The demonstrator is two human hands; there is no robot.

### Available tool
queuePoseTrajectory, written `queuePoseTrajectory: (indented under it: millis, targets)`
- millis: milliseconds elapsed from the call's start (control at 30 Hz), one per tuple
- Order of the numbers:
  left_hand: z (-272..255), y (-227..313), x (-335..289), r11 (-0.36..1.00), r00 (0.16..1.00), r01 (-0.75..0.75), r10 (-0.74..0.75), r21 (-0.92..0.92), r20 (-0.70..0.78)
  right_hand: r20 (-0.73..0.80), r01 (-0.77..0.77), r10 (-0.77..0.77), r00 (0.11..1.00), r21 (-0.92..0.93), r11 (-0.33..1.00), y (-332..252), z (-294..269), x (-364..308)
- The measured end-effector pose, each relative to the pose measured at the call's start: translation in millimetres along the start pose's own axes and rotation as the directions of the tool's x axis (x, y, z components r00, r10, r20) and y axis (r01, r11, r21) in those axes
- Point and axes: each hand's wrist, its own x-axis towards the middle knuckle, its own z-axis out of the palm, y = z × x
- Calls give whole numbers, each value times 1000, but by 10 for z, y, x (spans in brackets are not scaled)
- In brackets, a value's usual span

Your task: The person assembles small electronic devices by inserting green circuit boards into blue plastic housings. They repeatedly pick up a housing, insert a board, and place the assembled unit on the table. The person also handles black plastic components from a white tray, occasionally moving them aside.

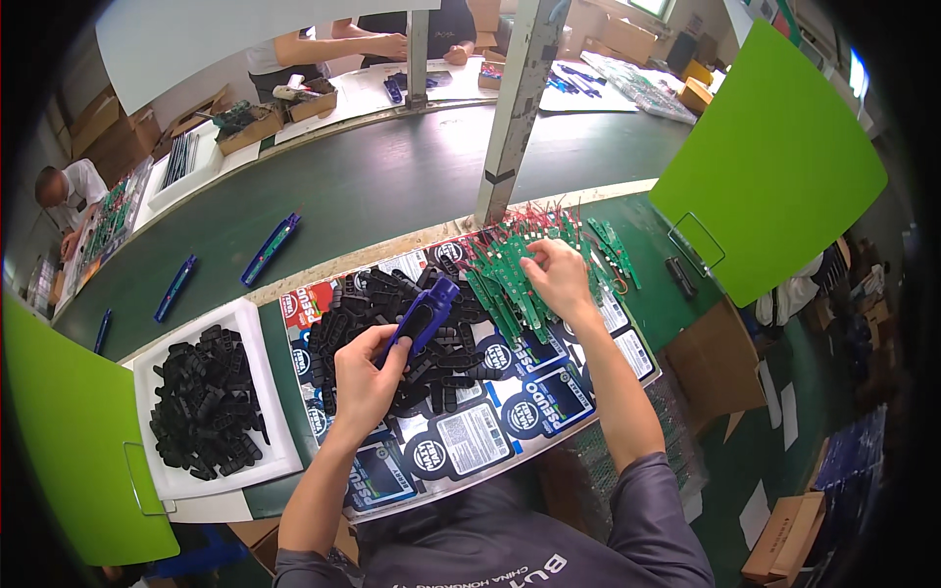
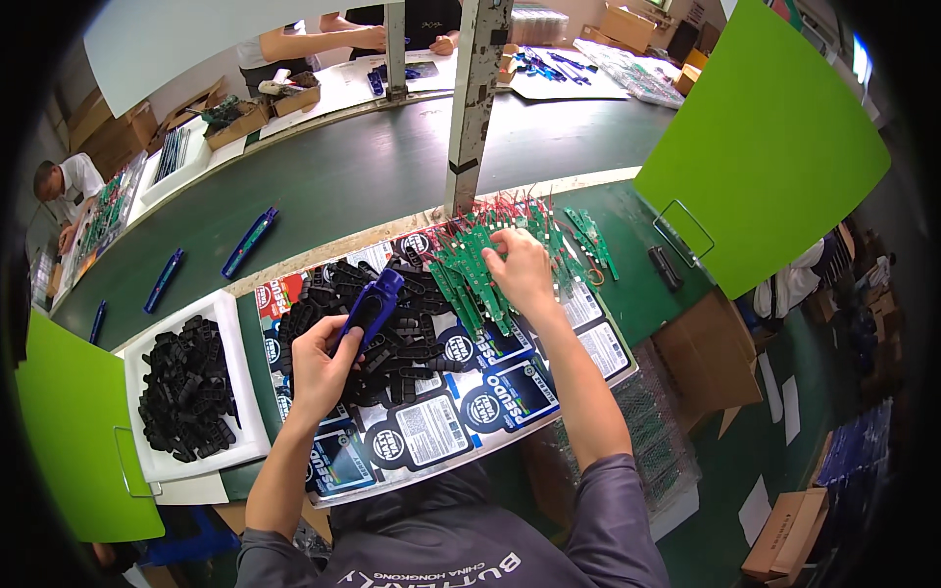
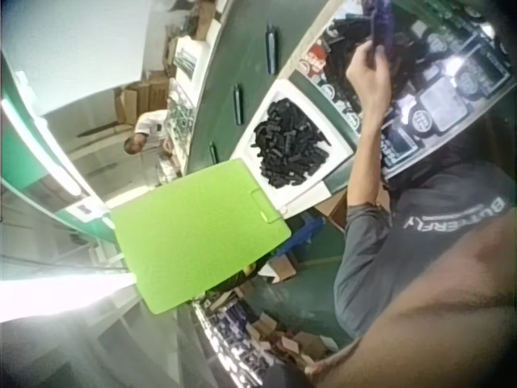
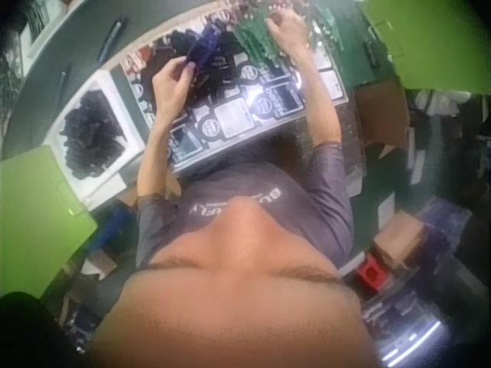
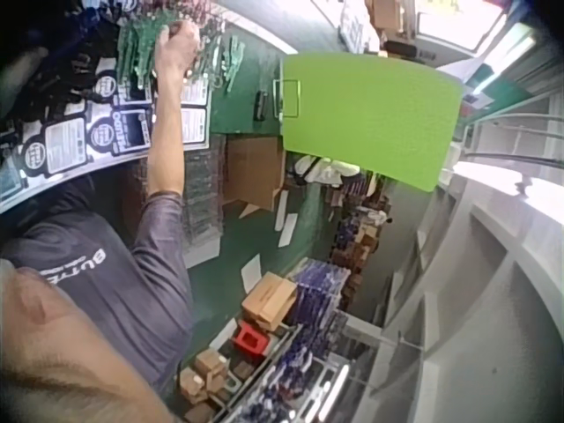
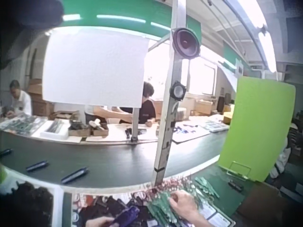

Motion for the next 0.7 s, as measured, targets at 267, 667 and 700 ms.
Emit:
queuePoseTrajectory:
  millis: [267,667,700]
  targets:
    - [-41,-21,-9,999,999,34,-34,-5,35,-6,-78,78,997,90,993,-153,-63,53]
    - [-34,-32,5,866,971,221,-152,-449,186,205,-150,-46,978,834,532,-1167,-462,-442]
    - [-51,-44,-21,865,973,211,-144,-454,179,233,-175,-52,971,843,509,-1241,-401,-501]
